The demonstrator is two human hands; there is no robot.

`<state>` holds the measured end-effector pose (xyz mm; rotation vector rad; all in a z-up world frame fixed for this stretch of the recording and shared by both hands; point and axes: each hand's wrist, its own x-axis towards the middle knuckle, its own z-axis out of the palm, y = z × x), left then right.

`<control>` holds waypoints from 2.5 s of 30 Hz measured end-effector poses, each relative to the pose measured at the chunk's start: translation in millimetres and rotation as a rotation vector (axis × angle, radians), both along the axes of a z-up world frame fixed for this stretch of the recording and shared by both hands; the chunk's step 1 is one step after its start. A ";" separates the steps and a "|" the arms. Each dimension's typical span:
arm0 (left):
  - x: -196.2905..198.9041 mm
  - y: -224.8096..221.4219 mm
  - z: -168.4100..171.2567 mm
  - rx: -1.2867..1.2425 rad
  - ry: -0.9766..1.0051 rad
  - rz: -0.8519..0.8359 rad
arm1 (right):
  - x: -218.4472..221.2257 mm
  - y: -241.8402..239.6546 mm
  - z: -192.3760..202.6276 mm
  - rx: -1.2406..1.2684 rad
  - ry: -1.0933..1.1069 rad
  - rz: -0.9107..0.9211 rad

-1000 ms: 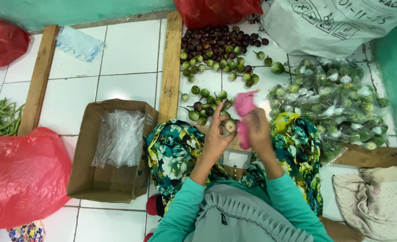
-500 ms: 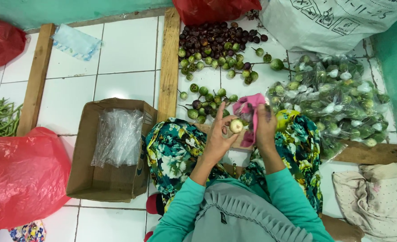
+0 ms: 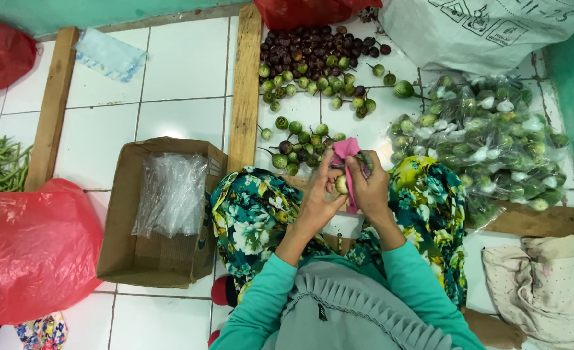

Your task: Sorting and putting small eggplants into plastic bags.

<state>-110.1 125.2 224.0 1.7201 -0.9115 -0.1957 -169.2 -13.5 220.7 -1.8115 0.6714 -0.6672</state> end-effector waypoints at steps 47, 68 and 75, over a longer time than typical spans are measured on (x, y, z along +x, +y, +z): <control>-2.4 55.1 -50.9 0.403 0.243 0.100 | -16.7 0.2 25.0 0.611 0.203 0.805; 68.0 11.4 20.0 0.308 0.316 -0.142 | -2.6 -10.3 77.5 -0.376 0.474 0.549; 67.0 14.5 1.1 0.255 0.339 -0.131 | 3.6 -2.3 71.0 -0.663 0.560 0.541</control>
